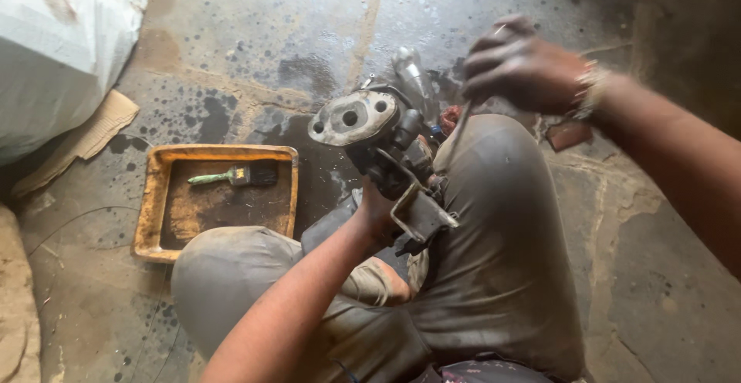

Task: The person sits on the floor and scrubs a cylindrical mechanical part with a wire brush and a steel wool pad. They rotate the part to clean different sides and rinse it with water from a plastic bottle.

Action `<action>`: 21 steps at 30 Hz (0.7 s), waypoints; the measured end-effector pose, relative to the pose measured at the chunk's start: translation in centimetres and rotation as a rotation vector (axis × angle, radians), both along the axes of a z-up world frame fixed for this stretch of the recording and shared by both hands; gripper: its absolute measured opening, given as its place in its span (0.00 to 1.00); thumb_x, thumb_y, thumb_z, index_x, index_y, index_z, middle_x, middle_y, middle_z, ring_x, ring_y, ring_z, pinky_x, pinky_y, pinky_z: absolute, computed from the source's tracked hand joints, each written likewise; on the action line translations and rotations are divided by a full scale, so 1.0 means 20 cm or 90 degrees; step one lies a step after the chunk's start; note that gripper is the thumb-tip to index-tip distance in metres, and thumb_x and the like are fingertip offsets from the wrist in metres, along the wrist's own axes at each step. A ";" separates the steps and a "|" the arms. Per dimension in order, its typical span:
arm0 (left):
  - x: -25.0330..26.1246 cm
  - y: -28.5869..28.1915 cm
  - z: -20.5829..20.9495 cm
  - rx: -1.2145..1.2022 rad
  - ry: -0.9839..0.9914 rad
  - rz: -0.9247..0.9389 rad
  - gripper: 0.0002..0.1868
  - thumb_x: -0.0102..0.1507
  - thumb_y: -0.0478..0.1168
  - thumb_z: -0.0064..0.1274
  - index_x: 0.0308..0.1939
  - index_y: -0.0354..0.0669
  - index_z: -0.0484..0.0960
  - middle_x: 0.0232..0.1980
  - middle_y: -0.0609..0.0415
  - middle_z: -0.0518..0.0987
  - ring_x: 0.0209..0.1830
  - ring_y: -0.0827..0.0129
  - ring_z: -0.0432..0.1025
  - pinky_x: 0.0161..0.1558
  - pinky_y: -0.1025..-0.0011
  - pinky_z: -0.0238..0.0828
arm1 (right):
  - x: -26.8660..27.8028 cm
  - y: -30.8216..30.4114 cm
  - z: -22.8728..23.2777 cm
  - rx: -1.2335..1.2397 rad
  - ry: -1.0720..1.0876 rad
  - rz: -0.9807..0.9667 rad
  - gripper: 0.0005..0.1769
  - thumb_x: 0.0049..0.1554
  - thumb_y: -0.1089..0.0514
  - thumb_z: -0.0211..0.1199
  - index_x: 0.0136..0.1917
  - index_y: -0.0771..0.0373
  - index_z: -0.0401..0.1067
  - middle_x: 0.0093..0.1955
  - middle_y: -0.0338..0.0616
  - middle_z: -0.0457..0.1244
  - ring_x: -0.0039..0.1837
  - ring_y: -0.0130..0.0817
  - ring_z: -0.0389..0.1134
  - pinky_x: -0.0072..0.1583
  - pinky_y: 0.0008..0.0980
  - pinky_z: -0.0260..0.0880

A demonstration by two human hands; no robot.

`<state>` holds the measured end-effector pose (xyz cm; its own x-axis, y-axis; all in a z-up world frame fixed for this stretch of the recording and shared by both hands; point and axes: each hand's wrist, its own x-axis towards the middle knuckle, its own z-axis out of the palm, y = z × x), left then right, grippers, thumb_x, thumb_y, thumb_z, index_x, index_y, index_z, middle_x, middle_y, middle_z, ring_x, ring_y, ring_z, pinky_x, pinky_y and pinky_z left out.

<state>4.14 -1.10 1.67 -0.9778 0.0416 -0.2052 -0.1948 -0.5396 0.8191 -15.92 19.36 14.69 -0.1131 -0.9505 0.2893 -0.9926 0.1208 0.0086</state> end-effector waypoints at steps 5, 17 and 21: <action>-0.07 0.02 0.01 0.005 0.024 0.025 0.18 0.57 0.31 0.64 0.48 0.41 0.76 0.40 0.54 0.81 0.38 0.69 0.80 0.39 0.69 0.82 | 0.32 0.33 -0.06 0.207 -0.004 -0.350 0.08 0.62 0.56 0.58 0.45 0.46 0.77 0.33 0.36 0.68 0.34 0.30 0.67 0.38 0.30 0.67; -0.15 0.03 -0.09 -0.427 0.247 0.101 0.21 0.52 0.37 0.69 0.47 0.39 0.82 0.43 0.52 0.84 0.41 0.67 0.80 0.47 0.67 0.79 | 1.35 0.16 -0.40 -0.125 -1.000 -0.872 0.09 0.62 0.56 0.57 0.50 0.63 0.74 0.26 0.43 0.65 0.23 0.29 0.61 0.25 0.32 0.63; -0.12 0.04 -0.17 -0.412 0.203 0.113 0.32 0.48 0.39 0.72 0.53 0.37 0.76 0.48 0.49 0.81 0.47 0.67 0.78 0.52 0.67 0.77 | 1.41 0.03 -0.49 -0.150 -0.966 -0.806 0.08 0.62 0.59 0.55 0.49 0.66 0.71 0.25 0.43 0.64 0.21 0.28 0.62 0.24 0.30 0.63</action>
